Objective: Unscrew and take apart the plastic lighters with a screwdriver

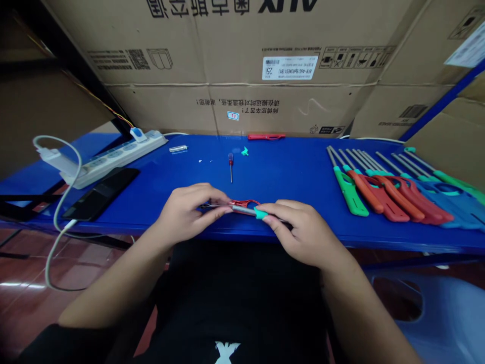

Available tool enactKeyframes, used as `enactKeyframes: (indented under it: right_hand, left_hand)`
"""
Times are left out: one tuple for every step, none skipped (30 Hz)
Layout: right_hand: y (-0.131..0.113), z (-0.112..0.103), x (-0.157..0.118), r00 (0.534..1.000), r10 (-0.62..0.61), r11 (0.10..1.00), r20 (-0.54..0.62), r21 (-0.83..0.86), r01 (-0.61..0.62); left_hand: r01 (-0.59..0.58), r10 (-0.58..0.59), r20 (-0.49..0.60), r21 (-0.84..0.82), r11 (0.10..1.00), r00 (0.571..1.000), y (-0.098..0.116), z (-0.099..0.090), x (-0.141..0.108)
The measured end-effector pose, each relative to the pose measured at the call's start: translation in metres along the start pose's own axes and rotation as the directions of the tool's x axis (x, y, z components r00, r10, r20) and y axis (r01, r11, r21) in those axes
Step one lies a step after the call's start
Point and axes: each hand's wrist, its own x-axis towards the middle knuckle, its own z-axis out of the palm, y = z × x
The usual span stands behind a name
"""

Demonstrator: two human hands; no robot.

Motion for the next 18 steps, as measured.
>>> enactKeyframes:
  right_hand:
    - [0.003,-0.002,0.001,1.0,0.006,1.0,-0.01,-0.028,-0.007]
    - [0.006,-0.005,0.002,1.0,0.013,0.998,-0.014,-0.055,-0.014]
    - [0.009,-0.009,0.002,1.0,0.019,0.997,-0.013,-0.079,-0.02]
    - [0.012,-0.012,0.002,1.0,0.023,0.995,-0.007,-0.099,-0.023]
    - [0.015,-0.015,0.001,1.0,0.024,0.993,-0.001,-0.114,-0.024]
    - [0.018,-0.019,0.0,1.0,0.026,0.992,0.008,-0.125,-0.025]
    - [0.021,-0.021,-0.002,0.999,0.03,0.991,0.013,-0.135,-0.028]
    - [0.024,-0.023,-0.005,0.999,0.033,0.989,0.016,-0.142,-0.03]
    - [0.026,-0.024,-0.007,0.999,0.037,0.989,0.017,-0.145,-0.034]
    - [0.028,-0.025,-0.009,0.999,0.041,0.988,0.016,-0.147,-0.038]
    - [0.03,-0.025,-0.011,0.999,0.044,0.988,0.012,-0.147,-0.042]
    - [0.031,-0.024,-0.013,0.999,0.044,0.989,0.008,-0.143,-0.042]
    - [0.032,-0.023,-0.014,0.999,0.042,0.99,0.002,-0.134,-0.041]
    - [0.033,-0.022,-0.015,0.999,0.041,0.992,-0.005,-0.121,-0.042]
    - [0.033,-0.021,-0.016,0.999,0.041,0.994,-0.014,-0.104,-0.043]
    - [0.033,-0.019,-0.017,0.999,0.043,0.995,-0.022,-0.088,-0.044]
    - [0.033,-0.018,-0.017,0.999,0.045,0.996,-0.028,-0.073,-0.047]
    - [0.033,-0.017,-0.018,0.998,0.047,0.997,-0.032,-0.063,-0.049]
  left_hand:
    - [-0.029,0.028,0.047,0.017,0.999,0.999,-0.002,0.001,0.007]
    - [-0.059,0.056,0.096,0.027,0.998,0.994,-0.005,0.002,0.014]
    - [-0.085,0.081,0.139,0.027,0.996,0.987,-0.006,0.004,0.021]
    - [-0.104,0.1,0.177,0.016,0.994,0.979,-0.008,0.006,0.028]
    - [-0.117,0.114,0.21,0.001,0.993,0.971,-0.009,0.008,0.035]
    - [-0.125,0.124,0.248,-0.013,0.992,0.961,-0.009,0.01,0.04]
    - [-0.129,0.13,0.291,-0.023,0.991,0.948,-0.01,0.01,0.045]
    - [-0.133,0.134,0.337,-0.025,0.991,0.932,-0.01,0.011,0.05]
    - [-0.138,0.136,0.38,-0.022,0.99,0.915,-0.011,0.01,0.053]
    - [-0.143,0.138,0.417,-0.02,0.99,0.898,-0.013,0.009,0.056]
    - [-0.147,0.143,0.446,-0.028,0.989,0.883,-0.015,0.008,0.058]
    - [-0.145,0.15,0.467,-0.047,0.988,0.872,-0.017,0.006,0.059]
    - [-0.14,0.161,0.486,-0.078,0.987,0.859,-0.02,0.005,0.06]
    - [-0.134,0.175,0.505,-0.115,0.984,0.845,-0.023,0.004,0.059]
    - [-0.131,0.19,0.524,-0.149,0.98,0.83,-0.026,0.003,0.059]
    - [-0.131,0.203,0.539,-0.169,0.977,0.818,-0.029,0.003,0.057]
    - [-0.137,0.21,0.548,-0.171,0.976,0.809,-0.031,0.003,0.056]
    - [-0.145,0.209,0.553,-0.157,0.977,0.807,-0.033,0.003,0.055]
